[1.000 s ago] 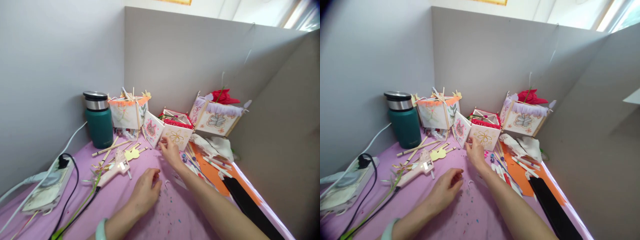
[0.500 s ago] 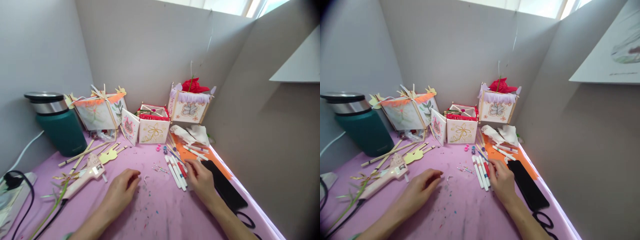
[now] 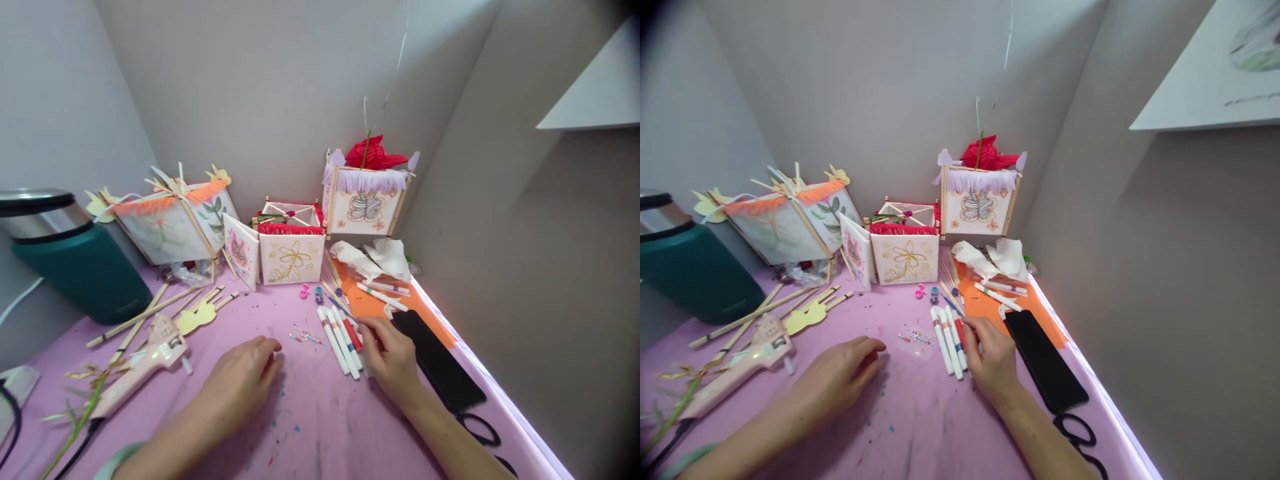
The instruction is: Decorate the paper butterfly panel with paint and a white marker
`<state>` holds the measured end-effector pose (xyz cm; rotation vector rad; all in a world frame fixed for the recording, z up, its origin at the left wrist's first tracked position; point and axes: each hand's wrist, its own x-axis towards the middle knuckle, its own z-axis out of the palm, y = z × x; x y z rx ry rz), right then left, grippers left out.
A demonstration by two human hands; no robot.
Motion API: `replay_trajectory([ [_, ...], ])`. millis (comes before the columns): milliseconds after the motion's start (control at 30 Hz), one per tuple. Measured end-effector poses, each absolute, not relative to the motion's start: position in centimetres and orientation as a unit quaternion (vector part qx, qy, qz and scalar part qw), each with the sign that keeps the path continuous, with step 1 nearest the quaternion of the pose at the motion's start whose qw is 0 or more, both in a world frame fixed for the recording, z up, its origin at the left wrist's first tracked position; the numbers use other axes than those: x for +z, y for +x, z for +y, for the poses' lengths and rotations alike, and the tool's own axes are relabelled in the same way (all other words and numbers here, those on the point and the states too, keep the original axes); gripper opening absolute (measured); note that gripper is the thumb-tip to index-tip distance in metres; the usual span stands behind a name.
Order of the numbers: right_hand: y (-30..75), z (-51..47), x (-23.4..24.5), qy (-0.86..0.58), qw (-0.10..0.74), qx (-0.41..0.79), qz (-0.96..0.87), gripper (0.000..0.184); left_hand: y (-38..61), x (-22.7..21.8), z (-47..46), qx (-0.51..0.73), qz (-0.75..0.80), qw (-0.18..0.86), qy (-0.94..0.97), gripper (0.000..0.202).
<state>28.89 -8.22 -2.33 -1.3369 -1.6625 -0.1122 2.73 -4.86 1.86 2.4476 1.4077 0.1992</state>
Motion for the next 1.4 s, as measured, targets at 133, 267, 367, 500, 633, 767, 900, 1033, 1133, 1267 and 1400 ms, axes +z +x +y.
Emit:
replay_trajectory([
  [133, 28.5, -8.5, -2.2, -0.56, 0.402, -0.046, -0.723, 0.018, 2.9, 0.2, -4.6, 0.105, 0.491, 0.127, 0.855, 0.034],
  [267, 27.1, -8.8, -1.8, -0.588, 0.295, -0.054, -0.751, 0.024, 2.2, -1.3, -4.4, 0.141, 0.476, 0.112, 0.861, 0.032],
  [367, 26.3, -8.7, -1.7, -0.641, 0.226, -0.064, -0.731, 0.021, 1.9, -1.9, -4.2, 0.159, 0.458, 0.097, 0.869, 0.031],
  [500, 25.8, -8.7, -1.8, -0.727, 0.165, -0.073, -0.663, 0.029, 1.8, -2.3, -3.9, 0.182, 0.437, 0.084, 0.877, 0.031],
  [633, 25.5, -8.8, -2.1, -0.735, 0.144, -0.055, -0.66, 0.029, 1.7, -2.5, -3.7, 0.195, 0.435, 0.076, 0.876, 0.033],
  [767, 25.0, -8.9, -2.5, -0.736, 0.119, -0.056, -0.664, 0.038, 1.5, -2.7, -3.5, 0.194, 0.435, 0.076, 0.876, 0.035],
  [900, 24.7, -9.1, -2.4, -0.73, 0.056, -0.078, -0.677, 0.051, 1.3, -2.9, -3.3, 0.187, 0.429, 0.087, 0.879, 0.033],
  [1033, 24.5, -9.9, -1.6, -0.709, 0.023, -0.087, -0.7, 0.059, 1.2, -3.0, -3.1, 0.187, 0.422, 0.1, 0.881, 0.032],
  [1133, 24.7, -10.4, -0.7, -0.712, 0.001, -0.072, -0.699, 0.059, 1.1, -3.0, -3.0, 0.197, 0.416, 0.109, 0.881, 0.031],
  [1267, 24.8, -10.5, 0.6, -0.717, -0.016, -0.03, -0.697, 0.054, 1.2, -2.9, -2.9, 0.208, 0.417, 0.114, 0.878, 0.03],
  [1400, 24.3, -10.5, 1.7, -0.745, -0.032, 0.006, -0.666, 0.042, 1.3, -2.8, -2.9, 0.194, 0.422, 0.122, 0.877, 0.031],
])
